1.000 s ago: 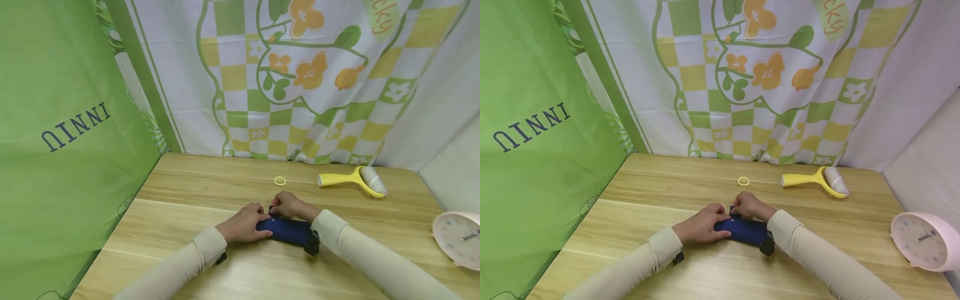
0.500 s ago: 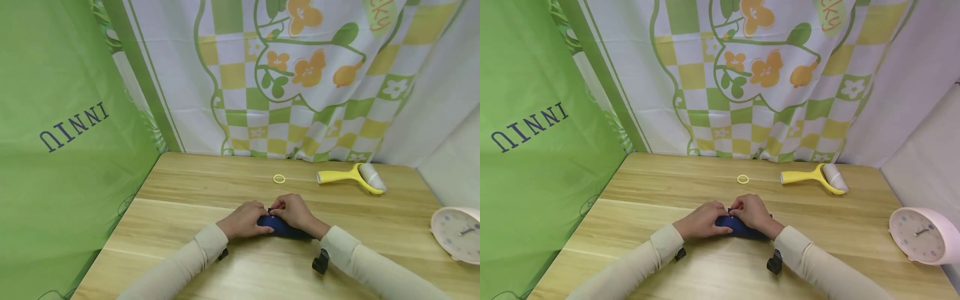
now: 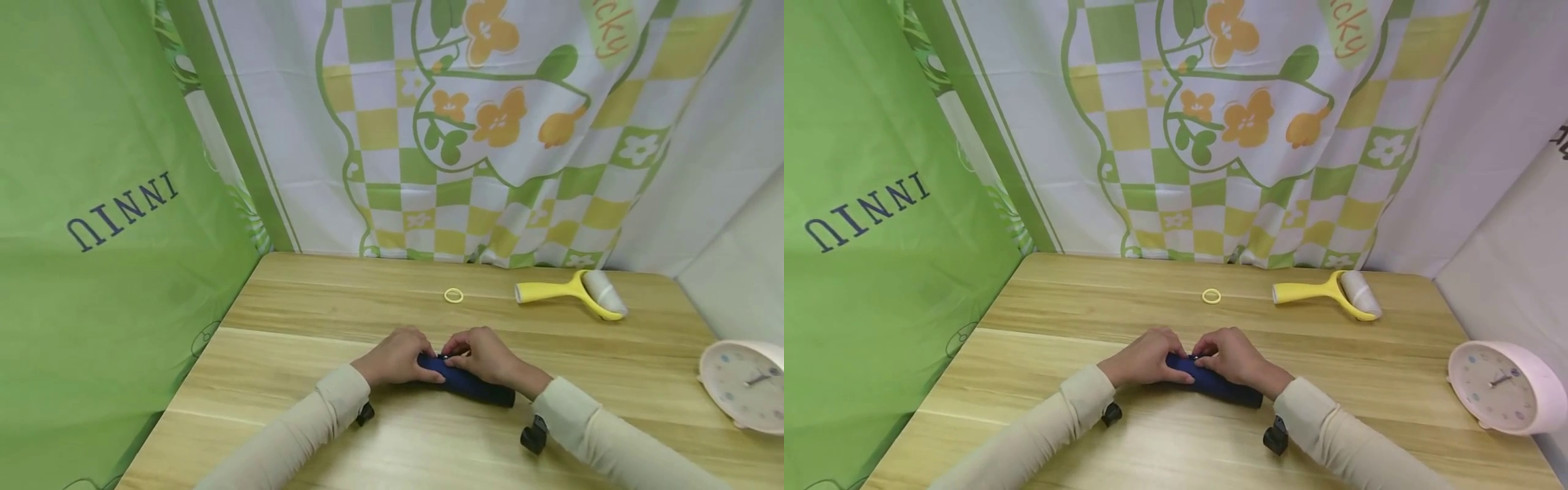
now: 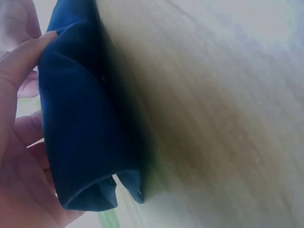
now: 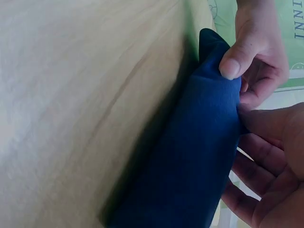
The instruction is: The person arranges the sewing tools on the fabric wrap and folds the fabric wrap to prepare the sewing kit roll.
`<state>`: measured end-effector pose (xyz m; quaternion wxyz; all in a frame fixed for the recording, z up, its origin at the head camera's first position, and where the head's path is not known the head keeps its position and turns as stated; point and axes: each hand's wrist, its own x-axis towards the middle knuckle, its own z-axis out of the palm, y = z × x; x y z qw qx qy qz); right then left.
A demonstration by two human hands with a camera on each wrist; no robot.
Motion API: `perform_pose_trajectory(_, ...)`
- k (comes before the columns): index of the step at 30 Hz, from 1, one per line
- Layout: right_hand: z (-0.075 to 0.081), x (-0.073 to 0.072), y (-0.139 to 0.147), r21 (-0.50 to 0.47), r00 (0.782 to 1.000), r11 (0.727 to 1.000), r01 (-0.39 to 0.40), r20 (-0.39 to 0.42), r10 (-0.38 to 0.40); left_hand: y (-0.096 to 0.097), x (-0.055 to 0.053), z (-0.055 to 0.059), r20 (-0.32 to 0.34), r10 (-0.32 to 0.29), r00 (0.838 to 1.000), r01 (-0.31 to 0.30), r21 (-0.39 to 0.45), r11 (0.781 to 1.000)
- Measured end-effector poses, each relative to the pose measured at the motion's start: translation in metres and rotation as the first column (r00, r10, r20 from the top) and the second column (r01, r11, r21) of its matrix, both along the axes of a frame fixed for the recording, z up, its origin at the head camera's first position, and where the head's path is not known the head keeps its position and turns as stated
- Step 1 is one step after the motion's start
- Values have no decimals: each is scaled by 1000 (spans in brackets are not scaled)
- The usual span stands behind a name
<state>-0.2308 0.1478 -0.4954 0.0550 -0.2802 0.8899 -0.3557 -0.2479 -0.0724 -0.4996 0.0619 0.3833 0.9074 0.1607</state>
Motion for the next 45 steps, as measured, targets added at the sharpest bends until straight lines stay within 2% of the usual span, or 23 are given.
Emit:
perform_pose_trajectory(6, 2, -1, 0, 91, 998, 996, -14, -53, 19, 0, 1, -5, 11, 3, 1000, -3, 5, 1000)
perform_pose_trajectory(10, 4, 2, -3, 213, 981, 976, -52, -170, 90, -1, 2, -6, -6, -2, 1000, 2, -17, 1000)
perform_pose_trajectory(12, 4, 4, -5, 279, 960, 958, -63, -246, 135, -1, 2, -6, -11, 2, 1000, -3, -25, 1000)
perform_pose_trajectory(15, 2, 6, -8, 369, 914, 929, -43, -360, 185, -1, 2, -7, -17, 8, 1000, -8, -26, 1000)
perform_pose_trajectory(18, -2, 7, -11, 409, 872, 912, -11, -443, 209, -1, 1, -10, -32, 16, 999, -17, -26, 1000)
perform_pose_trajectory(26, -6, 7, -17, 448, 804, 894, 21, -539, 251, 0, 4, -12, -62, 20, 998, -23, -38, 999)
perform_pose_trajectory(29, -6, 4, -17, 456, 789, 890, 16, -553, 270, 0, 3, -10, -97, 14, 995, -18, -44, 999)
perform_pose_trajectory(30, -6, 3, -16, 448, 796, 894, 7, -544, 267, 0, 3, -10, -104, 14, 994, -19, -45, 999)
perform_pose_trajectory(32, -5, 3, -12, 416, 825, 909, -11, -511, 244, -1, 4, -10, -108, 15, 994, -20, -48, 999)
perform_pose_trajectory(36, -5, 10, 2, 360, 920, 932, -23, -358, 161, -6, 8, -11, -72, -6, 997, -1, -100, 995)
perform_pose_trajectory(38, -5, 15, 11, 377, 951, 926, -20, -278, 133, -10, 9, -11, -47, -24, 999, 17, -137, 990)
perform_pose_trajectory(41, -5, 21, 21, 429, 971, 903, -23, -206, 123, -13, 8, -7, -35, -47, 998, 41, -172, 984)
perform_pose_trajectory(45, -6, 24, 26, 443, 964, 896, -28, -226, 141, -15, 5, -1, -51, -74, 996, 64, -175, 982)
